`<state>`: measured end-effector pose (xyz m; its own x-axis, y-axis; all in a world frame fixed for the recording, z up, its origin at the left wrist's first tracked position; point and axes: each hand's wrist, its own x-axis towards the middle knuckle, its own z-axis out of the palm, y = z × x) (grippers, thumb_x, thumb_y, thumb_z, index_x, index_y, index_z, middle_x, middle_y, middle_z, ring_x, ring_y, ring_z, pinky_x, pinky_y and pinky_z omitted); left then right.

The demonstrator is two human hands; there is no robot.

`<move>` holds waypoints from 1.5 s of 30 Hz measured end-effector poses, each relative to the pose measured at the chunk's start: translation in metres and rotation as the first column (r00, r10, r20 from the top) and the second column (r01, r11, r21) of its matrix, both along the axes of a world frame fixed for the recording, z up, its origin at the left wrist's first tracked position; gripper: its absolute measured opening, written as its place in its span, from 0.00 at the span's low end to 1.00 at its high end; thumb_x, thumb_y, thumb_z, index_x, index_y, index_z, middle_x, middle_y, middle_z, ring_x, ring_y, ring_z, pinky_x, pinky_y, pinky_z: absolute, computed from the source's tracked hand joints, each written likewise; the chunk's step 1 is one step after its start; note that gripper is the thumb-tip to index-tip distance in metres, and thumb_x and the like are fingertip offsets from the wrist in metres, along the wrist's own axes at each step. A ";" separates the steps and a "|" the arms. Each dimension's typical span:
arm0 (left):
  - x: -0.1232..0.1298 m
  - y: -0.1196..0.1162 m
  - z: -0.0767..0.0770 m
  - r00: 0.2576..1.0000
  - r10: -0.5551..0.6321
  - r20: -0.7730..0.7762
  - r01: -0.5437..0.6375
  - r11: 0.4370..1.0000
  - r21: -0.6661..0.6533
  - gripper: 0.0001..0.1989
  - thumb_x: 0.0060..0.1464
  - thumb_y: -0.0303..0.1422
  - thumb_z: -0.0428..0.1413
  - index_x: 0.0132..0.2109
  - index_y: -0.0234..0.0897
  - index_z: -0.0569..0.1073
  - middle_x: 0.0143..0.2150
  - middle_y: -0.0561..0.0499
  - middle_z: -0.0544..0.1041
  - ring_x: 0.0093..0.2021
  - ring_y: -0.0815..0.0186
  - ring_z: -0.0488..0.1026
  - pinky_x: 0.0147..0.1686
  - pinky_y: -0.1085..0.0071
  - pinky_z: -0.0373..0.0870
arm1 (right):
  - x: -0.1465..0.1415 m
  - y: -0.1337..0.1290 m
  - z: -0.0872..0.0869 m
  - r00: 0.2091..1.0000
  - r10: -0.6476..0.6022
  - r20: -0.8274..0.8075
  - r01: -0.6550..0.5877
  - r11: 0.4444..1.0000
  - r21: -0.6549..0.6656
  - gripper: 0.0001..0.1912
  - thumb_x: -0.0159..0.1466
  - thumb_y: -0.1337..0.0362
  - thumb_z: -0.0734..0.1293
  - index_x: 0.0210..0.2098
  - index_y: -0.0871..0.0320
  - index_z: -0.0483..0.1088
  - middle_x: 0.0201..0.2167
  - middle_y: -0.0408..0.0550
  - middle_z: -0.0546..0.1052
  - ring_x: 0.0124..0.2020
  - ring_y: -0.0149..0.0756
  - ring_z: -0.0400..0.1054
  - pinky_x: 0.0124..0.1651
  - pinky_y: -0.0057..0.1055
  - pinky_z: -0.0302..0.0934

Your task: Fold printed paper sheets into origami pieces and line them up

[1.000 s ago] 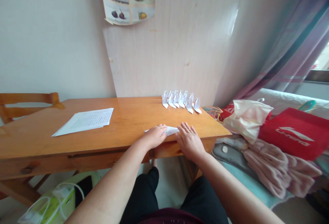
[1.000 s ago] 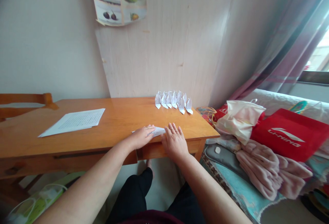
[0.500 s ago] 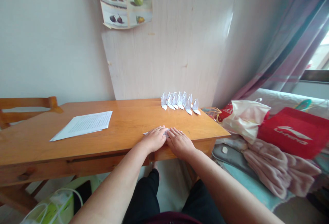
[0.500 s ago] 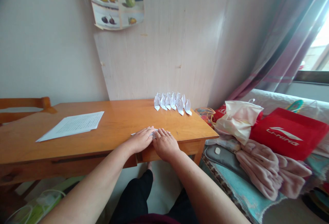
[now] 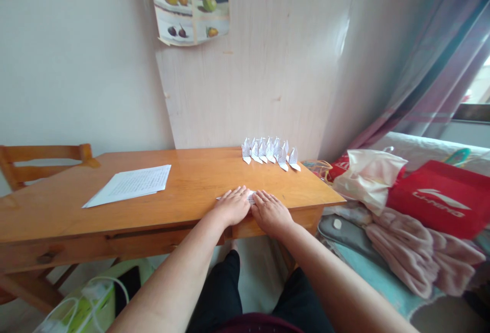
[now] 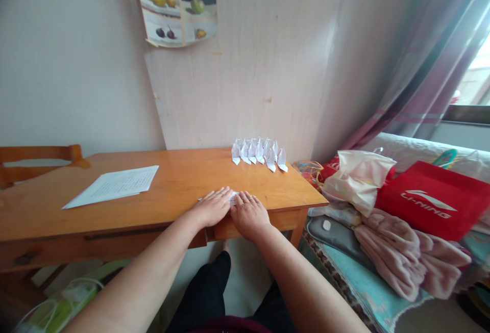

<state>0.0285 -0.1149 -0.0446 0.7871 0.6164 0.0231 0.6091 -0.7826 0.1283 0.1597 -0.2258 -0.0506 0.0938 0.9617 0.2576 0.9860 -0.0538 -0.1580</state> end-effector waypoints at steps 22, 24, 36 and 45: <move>0.001 -0.008 0.000 0.996 0.065 0.057 -0.063 0.998 -0.027 0.29 0.67 0.40 0.36 0.71 0.38 0.54 0.74 0.45 0.49 0.74 0.58 0.45 0.70 0.51 0.41 | 0.049 -0.017 0.004 0.966 -0.228 -0.124 0.241 0.965 0.102 0.29 0.73 0.53 0.50 0.63 0.65 0.64 0.66 0.63 0.63 0.71 0.51 0.49 0.69 0.55 0.40; 0.000 -0.009 0.002 0.996 0.062 0.059 -0.060 0.998 -0.032 0.29 0.67 0.40 0.36 0.71 0.38 0.54 0.74 0.45 0.49 0.74 0.58 0.45 0.70 0.51 0.41 | 0.044 -0.009 0.009 0.971 -0.170 -0.169 0.191 0.975 0.113 0.31 0.74 0.53 0.47 0.66 0.67 0.59 0.68 0.62 0.61 0.71 0.48 0.49 0.69 0.48 0.45; -0.002 -0.013 0.010 1.000 0.018 0.018 -0.017 0.999 -0.043 0.32 0.66 0.46 0.40 0.73 0.42 0.51 0.75 0.46 0.47 0.74 0.55 0.43 0.70 0.51 0.42 | -0.005 0.031 0.015 0.980 0.108 -0.167 -0.110 0.994 -0.003 0.32 0.74 0.48 0.48 0.67 0.62 0.57 0.65 0.59 0.66 0.66 0.45 0.60 0.63 0.41 0.54; -0.007 -0.016 0.010 0.992 0.124 -0.022 -0.124 0.992 -0.021 0.34 0.65 0.45 0.41 0.73 0.34 0.51 0.75 0.42 0.44 0.75 0.51 0.38 0.68 0.41 0.37 | 0.000 0.033 0.010 0.972 0.233 -0.044 -0.235 0.969 -0.072 0.27 0.75 0.54 0.48 0.66 0.59 0.61 0.68 0.56 0.62 0.71 0.45 0.50 0.68 0.44 0.47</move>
<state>0.0214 -0.1312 -0.0347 0.7046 0.7096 -0.0073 0.7041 -0.6979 0.1312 0.1601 -0.1932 -0.0410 -0.1286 0.9745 0.1837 0.9665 0.1646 -0.1968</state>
